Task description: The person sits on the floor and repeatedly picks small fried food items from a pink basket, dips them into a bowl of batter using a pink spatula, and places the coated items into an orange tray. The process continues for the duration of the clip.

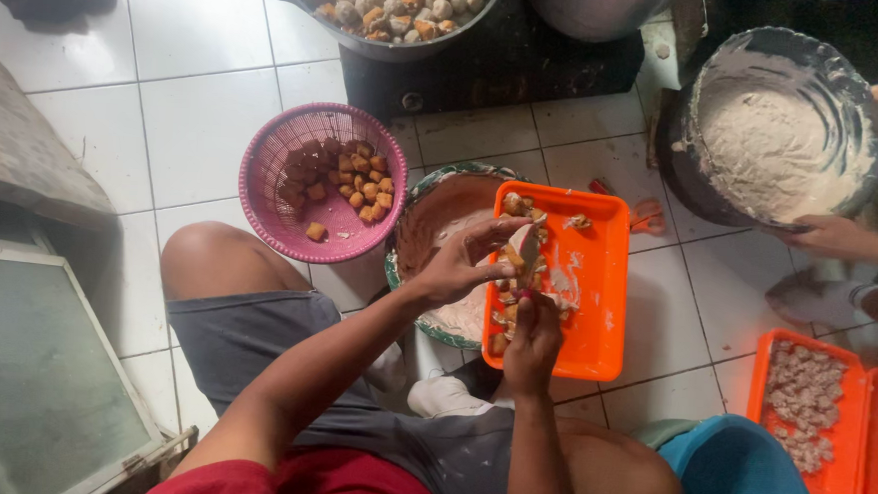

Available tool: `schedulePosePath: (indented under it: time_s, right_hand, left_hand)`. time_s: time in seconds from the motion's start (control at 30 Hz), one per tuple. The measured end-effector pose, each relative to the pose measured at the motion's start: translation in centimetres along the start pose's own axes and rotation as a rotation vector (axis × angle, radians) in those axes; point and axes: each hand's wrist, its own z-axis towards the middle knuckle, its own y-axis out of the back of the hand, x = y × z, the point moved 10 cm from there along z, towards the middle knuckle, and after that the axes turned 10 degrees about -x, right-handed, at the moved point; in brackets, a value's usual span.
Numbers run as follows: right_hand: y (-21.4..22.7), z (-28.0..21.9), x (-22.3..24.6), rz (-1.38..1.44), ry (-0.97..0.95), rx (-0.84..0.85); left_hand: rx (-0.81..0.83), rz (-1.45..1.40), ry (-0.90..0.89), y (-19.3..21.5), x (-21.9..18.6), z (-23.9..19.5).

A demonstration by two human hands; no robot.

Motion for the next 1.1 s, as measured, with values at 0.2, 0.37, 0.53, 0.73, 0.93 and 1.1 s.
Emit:
schedulePosePath:
  time_s: [0.2,0.37,0.53,0.73,0.93,1.1]
  right_hand:
    - [1.6,0.5,2.8,-0.297,0.144,-0.142]
    - [1.8,0.8,0.7,-0.427,0.097,-0.129]
    - [2.0,1.4,-1.4,-0.314,-0.010,-0.038]
    - [1.7,-0.2,1.1,-0.299,0.062,-0.059]
    - [0.9,0.1,-0.3,-0.166,-0.048,-0.053]
    - [5.2,-0.9,-8.4,0.475,-0.673,-0.231]
  left_hand:
    - [-0.185,-0.104,0.043,0.3,1.9,-1.1]
    - [-0.416,0.032,-0.137,2.3,0.2,-0.5]
    - [-0.342,0.774,-0.365,4.7,-6.1,2.0]
    - [0.022,1.355,-0.568,1.3,-8.7,2.2]
    - [0.011,1.208,-0.524,-1.8,-9.5,0.8]
    - [-0.230,0.417,-0.276,1.9,-3.0,0.1]
